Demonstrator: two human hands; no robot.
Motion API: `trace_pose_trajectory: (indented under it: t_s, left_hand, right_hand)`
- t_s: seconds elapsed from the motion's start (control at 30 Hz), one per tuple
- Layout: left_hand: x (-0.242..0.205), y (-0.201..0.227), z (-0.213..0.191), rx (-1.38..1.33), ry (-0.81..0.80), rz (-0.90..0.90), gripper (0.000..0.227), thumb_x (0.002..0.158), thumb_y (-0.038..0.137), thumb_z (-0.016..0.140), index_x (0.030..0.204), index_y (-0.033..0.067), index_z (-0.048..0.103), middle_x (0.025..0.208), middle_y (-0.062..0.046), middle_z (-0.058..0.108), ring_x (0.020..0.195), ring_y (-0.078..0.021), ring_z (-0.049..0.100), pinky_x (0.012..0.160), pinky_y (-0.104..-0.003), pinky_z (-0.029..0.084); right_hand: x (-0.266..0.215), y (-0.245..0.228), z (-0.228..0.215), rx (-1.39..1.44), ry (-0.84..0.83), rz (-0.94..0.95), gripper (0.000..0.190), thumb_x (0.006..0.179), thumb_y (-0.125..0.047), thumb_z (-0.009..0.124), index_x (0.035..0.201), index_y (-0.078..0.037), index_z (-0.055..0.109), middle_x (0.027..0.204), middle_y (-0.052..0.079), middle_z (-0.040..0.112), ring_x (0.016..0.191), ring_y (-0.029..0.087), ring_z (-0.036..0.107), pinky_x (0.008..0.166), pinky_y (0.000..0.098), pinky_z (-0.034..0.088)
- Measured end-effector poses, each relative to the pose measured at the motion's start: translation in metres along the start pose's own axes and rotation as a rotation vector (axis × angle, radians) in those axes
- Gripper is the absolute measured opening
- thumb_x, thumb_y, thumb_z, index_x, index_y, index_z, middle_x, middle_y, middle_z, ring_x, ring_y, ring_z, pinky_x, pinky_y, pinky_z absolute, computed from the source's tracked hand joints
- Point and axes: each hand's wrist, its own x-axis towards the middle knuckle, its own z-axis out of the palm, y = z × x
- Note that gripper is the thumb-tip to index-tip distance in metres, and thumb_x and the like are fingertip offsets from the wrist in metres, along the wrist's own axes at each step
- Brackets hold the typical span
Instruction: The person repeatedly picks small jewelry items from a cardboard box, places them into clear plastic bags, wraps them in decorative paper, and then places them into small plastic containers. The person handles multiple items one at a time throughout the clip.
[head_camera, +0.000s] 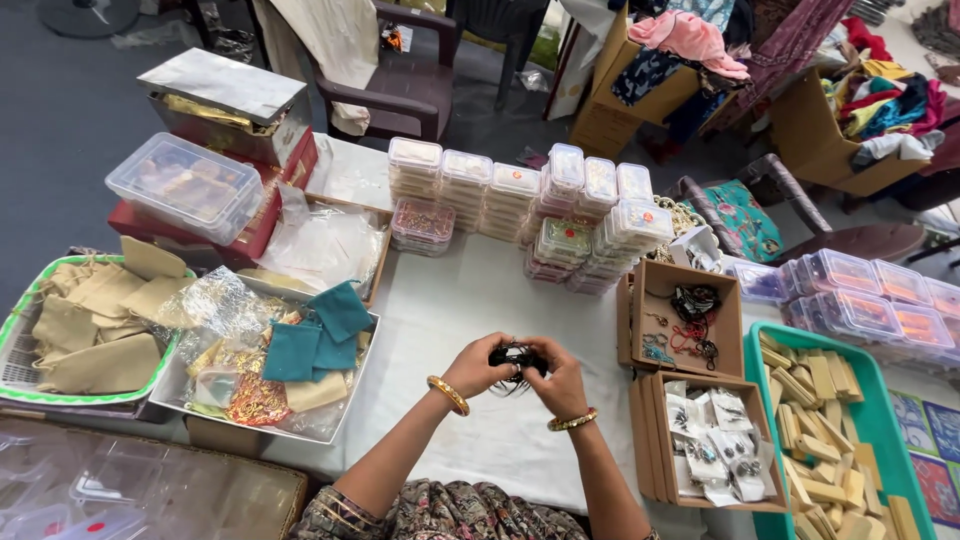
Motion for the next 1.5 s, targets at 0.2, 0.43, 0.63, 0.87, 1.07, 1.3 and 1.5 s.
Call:
trace_pose_trajectory:
  t_s: [0.2,0.43,0.63,0.87,1.07,1.3,1.5]
  left_hand:
    - [0.003,-0.048,-0.007,-0.366,-0.224,-0.198,0.015,0.098,0.016,0.066,0.092,0.0027,0.063,0.076,0.001,0.063,0.073,-0.0102,0.057,0.07,-0.026,0.048]
    - [-0.004,-0.026,-0.011,-0.544,-0.212,-0.168,0.013,0.099,0.018,0.064,0.098,0.006,0.068,0.076,0.003,0.062,0.076,-0.0092,0.059,0.077,-0.025,0.049]
    - [0.0,-0.022,-0.003,-0.306,-0.022,-0.031,0.022,0.101,0.022,0.061,0.103,0.0014,0.069,0.101,0.001,0.051,0.09,-0.0074,0.054,0.085,-0.025,0.049]
    - [-0.008,0.01,-0.006,-0.638,0.048,-0.109,0.027,0.104,0.024,0.057,0.115,0.001,0.063,0.106,0.002,0.053,0.093,-0.008,0.058,0.086,-0.025,0.05]
    - [-0.006,0.013,0.0,-0.742,-0.031,-0.207,0.03,0.102,0.028,0.056,0.121,0.006,0.064,0.104,-0.002,0.069,0.086,-0.0109,0.062,0.071,-0.029,0.051]
    - [0.003,-0.022,0.017,-0.599,-0.037,-0.019,0.022,0.106,0.02,0.057,0.119,0.0026,0.061,0.105,-0.004,0.066,0.096,-0.0092,0.061,0.087,-0.025,0.053]
    - [0.001,0.014,0.007,0.521,0.126,0.279,0.014,0.092,0.008,0.066,0.103,0.0017,0.061,0.102,-0.011,0.062,0.101,-0.0284,0.057,0.09,-0.037,0.051]
  right_hand:
    - [-0.003,0.029,0.013,0.14,0.116,0.101,0.037,0.079,0.006,0.067,0.116,-0.001,0.071,0.1,0.005,0.073,0.084,0.01,0.068,0.072,0.0245,0.056]
    - [-0.025,0.103,0.06,0.904,0.082,0.182,0.02,0.099,-0.002,0.068,0.118,0.006,0.066,0.107,0.01,0.069,0.098,0.02,0.065,0.093,0.036,0.052]
    - [-0.023,0.018,0.065,1.259,-0.04,0.385,0.046,0.087,-0.017,0.056,0.132,-0.007,0.055,0.119,0.01,0.07,0.114,0.025,0.066,0.106,0.0497,0.05]
    - [-0.037,0.069,0.085,1.398,0.004,0.431,0.042,0.094,-0.018,0.058,0.135,-0.01,0.054,0.114,0.006,0.068,0.112,0.022,0.064,0.11,0.05,0.046]
    - [-0.03,0.069,0.099,1.575,0.178,0.623,0.033,0.095,-0.022,0.049,0.126,-0.013,0.054,0.126,0.004,0.066,0.125,0.024,0.057,0.109,0.0527,0.038]
    - [-0.004,-0.006,0.088,1.633,0.139,0.527,0.054,0.097,-0.038,0.027,0.131,-0.01,0.058,0.138,0.016,0.059,0.129,0.037,0.053,0.111,0.0489,0.037]
    - [-0.009,0.138,0.099,2.018,-0.19,0.148,0.047,0.116,-0.03,0.025,0.141,0.0,0.05,0.148,0.015,0.054,0.142,0.029,0.05,0.125,0.0456,0.037]
